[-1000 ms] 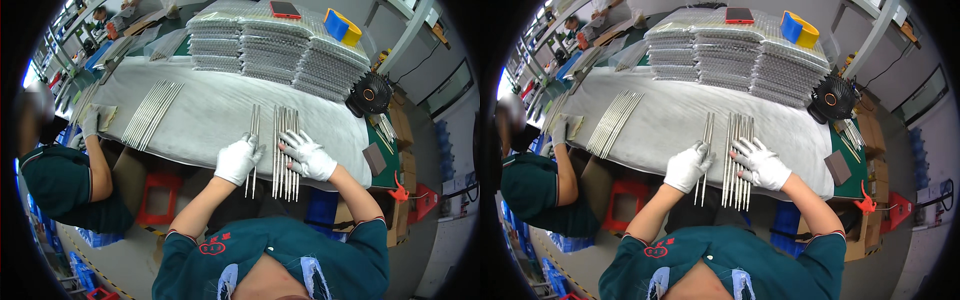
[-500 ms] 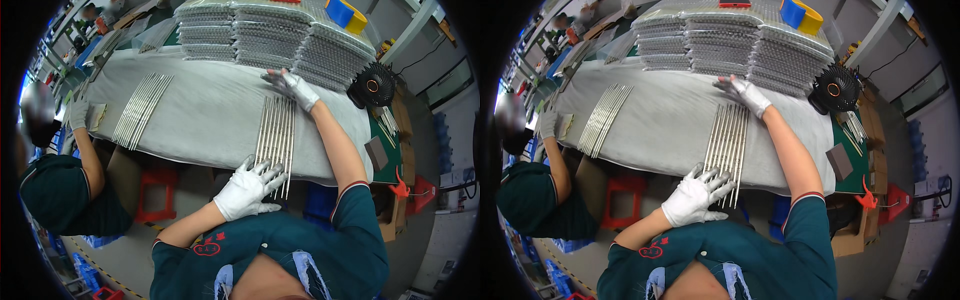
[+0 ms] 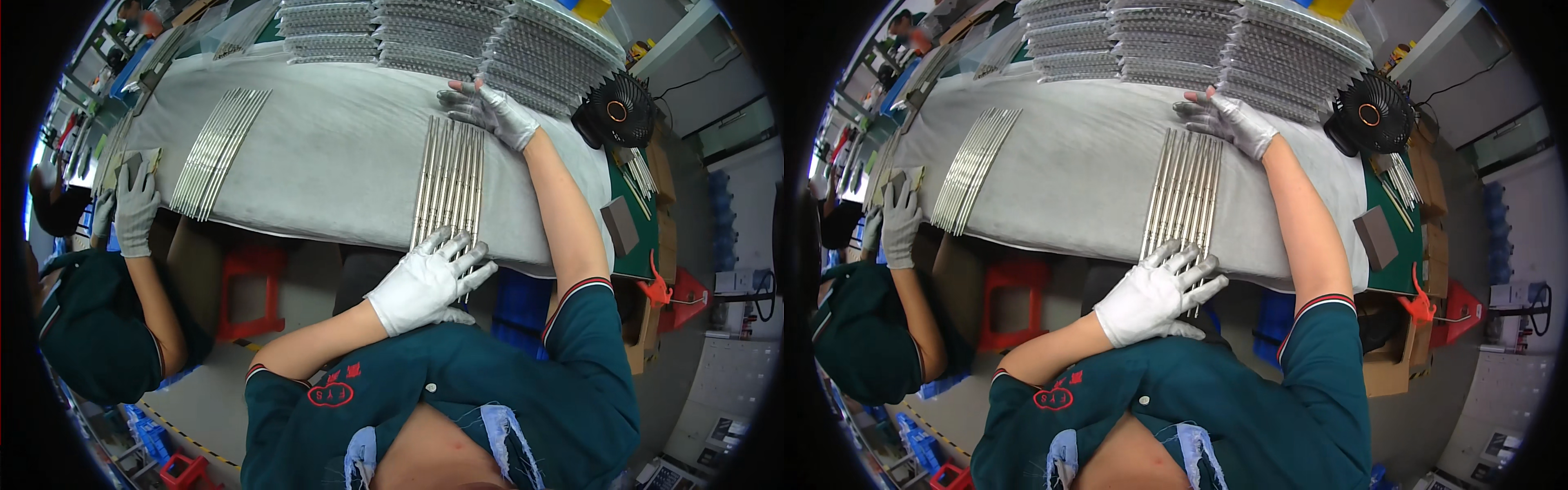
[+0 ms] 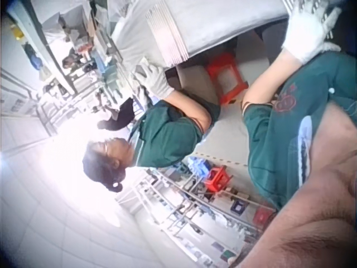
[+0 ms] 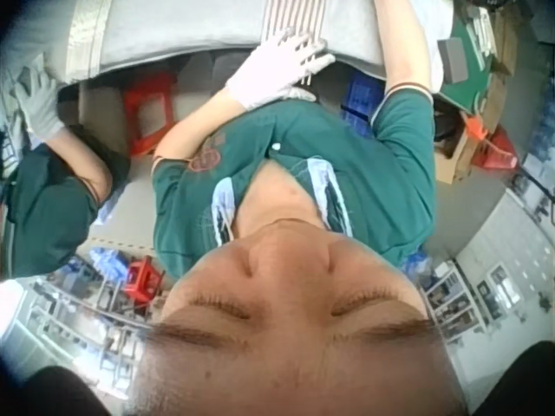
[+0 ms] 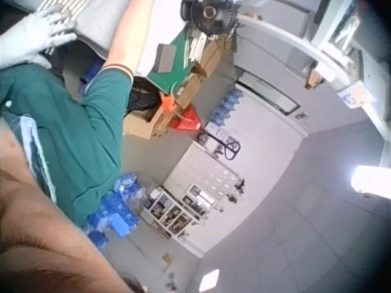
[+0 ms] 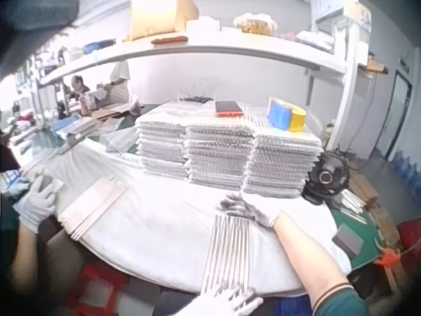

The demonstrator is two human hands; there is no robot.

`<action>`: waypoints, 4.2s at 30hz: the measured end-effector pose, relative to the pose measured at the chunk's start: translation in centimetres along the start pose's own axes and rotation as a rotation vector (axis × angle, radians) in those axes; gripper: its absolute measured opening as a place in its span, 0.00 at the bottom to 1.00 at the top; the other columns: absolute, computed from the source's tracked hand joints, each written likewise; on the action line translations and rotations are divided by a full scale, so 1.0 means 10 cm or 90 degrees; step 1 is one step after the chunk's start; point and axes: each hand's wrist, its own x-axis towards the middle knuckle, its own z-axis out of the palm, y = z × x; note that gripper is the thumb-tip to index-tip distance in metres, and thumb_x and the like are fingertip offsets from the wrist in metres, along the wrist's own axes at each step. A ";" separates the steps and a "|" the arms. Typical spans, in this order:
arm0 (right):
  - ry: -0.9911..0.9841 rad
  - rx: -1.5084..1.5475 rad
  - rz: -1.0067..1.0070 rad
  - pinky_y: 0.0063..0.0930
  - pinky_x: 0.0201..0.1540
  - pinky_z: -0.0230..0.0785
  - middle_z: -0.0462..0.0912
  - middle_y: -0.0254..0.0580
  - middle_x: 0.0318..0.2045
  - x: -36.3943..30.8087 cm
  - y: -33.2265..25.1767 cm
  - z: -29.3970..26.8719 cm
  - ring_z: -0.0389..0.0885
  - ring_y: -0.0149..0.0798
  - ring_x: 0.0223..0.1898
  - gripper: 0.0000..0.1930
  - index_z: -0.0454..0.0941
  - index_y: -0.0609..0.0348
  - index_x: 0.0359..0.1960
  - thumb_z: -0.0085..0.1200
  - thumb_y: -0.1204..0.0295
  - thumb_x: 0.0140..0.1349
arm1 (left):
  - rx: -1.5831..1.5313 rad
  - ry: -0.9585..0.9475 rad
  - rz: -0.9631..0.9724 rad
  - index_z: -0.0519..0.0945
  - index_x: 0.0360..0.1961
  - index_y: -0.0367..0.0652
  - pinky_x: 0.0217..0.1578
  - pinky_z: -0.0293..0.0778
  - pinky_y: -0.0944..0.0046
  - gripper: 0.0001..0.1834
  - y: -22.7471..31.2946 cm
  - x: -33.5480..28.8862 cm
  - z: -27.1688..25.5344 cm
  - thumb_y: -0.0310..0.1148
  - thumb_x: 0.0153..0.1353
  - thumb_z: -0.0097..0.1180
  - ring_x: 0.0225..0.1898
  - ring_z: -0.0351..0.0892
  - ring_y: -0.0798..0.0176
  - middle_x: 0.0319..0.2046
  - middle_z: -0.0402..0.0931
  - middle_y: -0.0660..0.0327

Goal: The person arranges long metal rods on a table, aligns them into bundles, and places them into clear plastic bags. The person then seals the bags using a handheld heat sealer and stacks the finished packages on a pile.

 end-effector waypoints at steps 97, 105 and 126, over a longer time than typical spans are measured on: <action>0.367 -0.392 -0.457 0.20 0.32 0.66 0.79 0.31 0.24 -0.29 -1.20 1.05 0.74 0.25 0.27 0.17 0.81 0.58 0.38 0.50 0.56 0.67 | -0.283 0.745 -0.125 0.78 0.39 0.37 0.31 0.74 0.65 0.14 -0.68 0.63 -1.08 0.39 0.66 0.51 0.29 0.81 0.62 0.30 0.82 0.55; 0.318 -0.207 -0.409 0.21 0.29 0.68 0.77 0.31 0.24 -0.29 -0.89 0.71 0.75 0.25 0.26 0.13 0.76 0.55 0.38 0.46 0.59 0.69 | -0.576 0.701 -0.137 0.78 0.38 0.35 0.38 0.76 0.67 0.19 -1.04 0.87 -1.30 0.43 0.69 0.46 0.33 0.81 0.65 0.29 0.81 0.57; 0.502 -0.928 -0.206 0.46 0.66 0.52 0.64 0.57 0.61 -1.03 0.49 0.53 0.58 0.56 0.64 0.28 0.61 0.63 0.63 0.45 0.68 0.60 | 0.108 0.231 -0.642 0.75 0.48 0.49 0.38 0.74 0.47 0.15 -1.21 0.43 -0.07 0.39 0.66 0.41 0.38 0.79 0.44 0.38 0.76 0.49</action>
